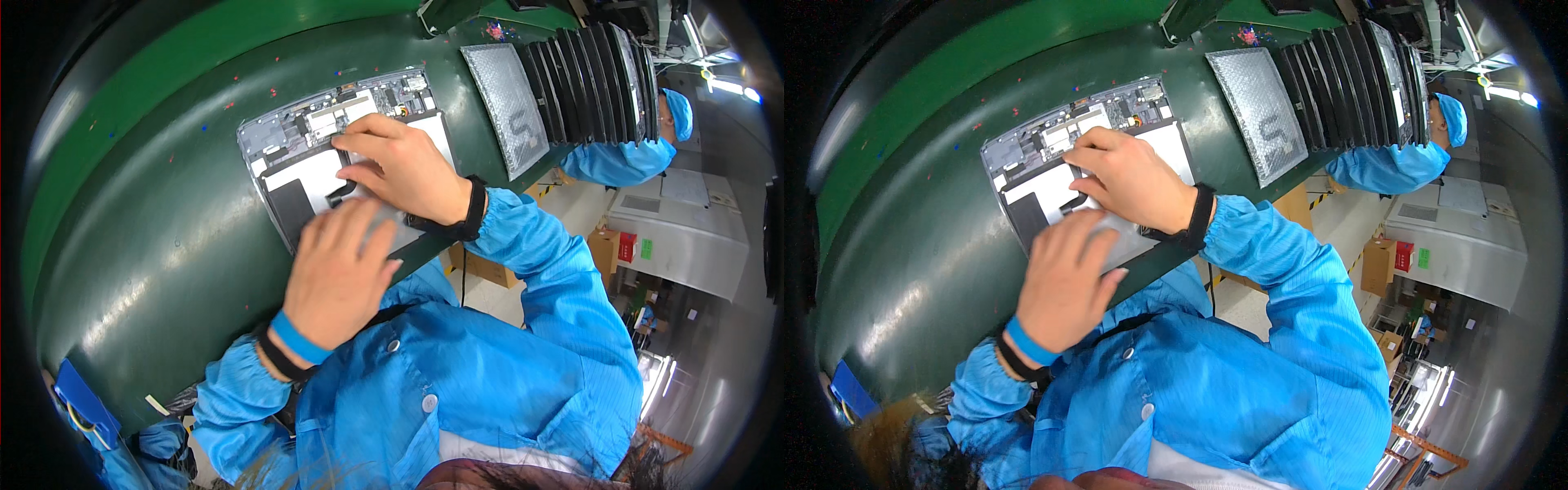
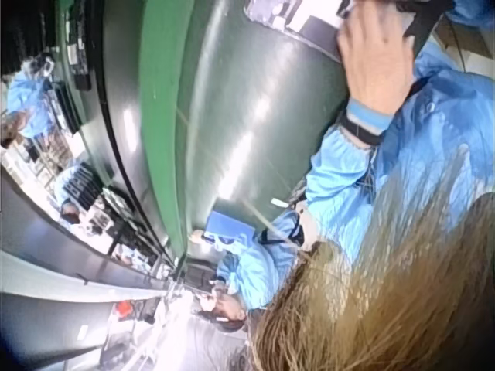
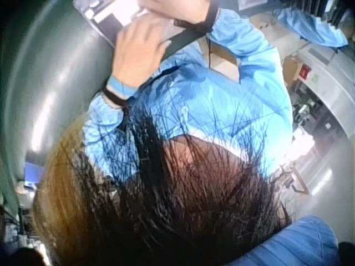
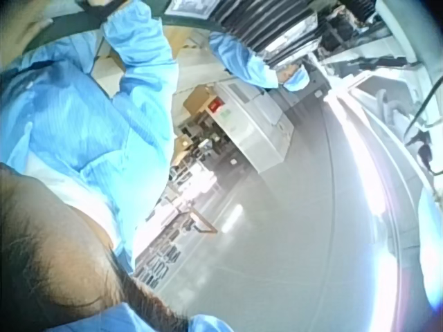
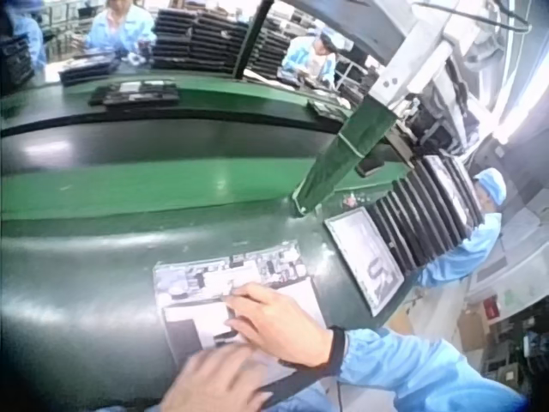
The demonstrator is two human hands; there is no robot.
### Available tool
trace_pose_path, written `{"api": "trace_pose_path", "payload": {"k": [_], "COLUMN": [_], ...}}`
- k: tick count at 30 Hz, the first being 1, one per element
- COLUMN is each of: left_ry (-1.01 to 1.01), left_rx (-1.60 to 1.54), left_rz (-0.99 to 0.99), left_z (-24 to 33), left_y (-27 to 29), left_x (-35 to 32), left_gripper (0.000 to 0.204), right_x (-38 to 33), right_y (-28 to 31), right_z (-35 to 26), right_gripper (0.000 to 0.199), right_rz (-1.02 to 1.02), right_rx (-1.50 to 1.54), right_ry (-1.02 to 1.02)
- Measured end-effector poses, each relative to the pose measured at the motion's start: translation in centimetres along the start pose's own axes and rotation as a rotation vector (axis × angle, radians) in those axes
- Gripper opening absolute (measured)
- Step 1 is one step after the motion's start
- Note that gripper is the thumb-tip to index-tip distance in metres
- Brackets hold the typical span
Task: Assembling electronic components onto a flat screen panel and preparing it for packaging on a factory production line.
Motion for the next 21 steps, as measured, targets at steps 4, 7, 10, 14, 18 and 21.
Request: {"api": "trace_pose_path", "payload": {"k": [4,7,10,14,18,21], "left_ry": [0.151,0.162,0.183,0.196,0.204,0.204], "left_rx": [0.073,0.105,0.083,0.058,0.073,0.063], "left_rz": [0.052,0.015,-0.037,-0.056,-0.057,-0.058], "left_z": [-5.2,-6.1,-6.6,-7.2,-7.3,-7.5], "left_y": [2.4,1.7,1.2,1.0,1.0,0.8], "left_x": [0.6,0.5,0.2,0.3,0.2,0.1], "left_gripper": [0.058,0.062,0.065,0.067,0.066,0.066], "right_x": [0.0,0.1,0.2,0.4,0.5,0.5], "right_y": [0.2,0.1,0.1,-0.1,-0.2,-0.4], "right_z": [0.0,-0.2,-0.2,-0.3,-0.3,-0.3], "right_gripper": [0.039,0.039,0.041,0.043,0.043,0.043], "right_rz": [0.006,-0.016,-0.043,-0.075,-0.074,-0.075], "right_rx": [-0.005,-0.012,-0.018,-0.014,-0.031,-0.045], "right_ry": [-0.013,-0.047,-0.054,-0.064,-0.075,-0.072]}}
Point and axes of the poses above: each hand's wrist, its own x-axis towards the middle knuckle, its own y-axis out of the back of the hand, z = x × y, the point moved 7 cm from there along x, towards the middle knuckle, and after that the axes turned 7 degrees about -z, right-handed, at the moved point
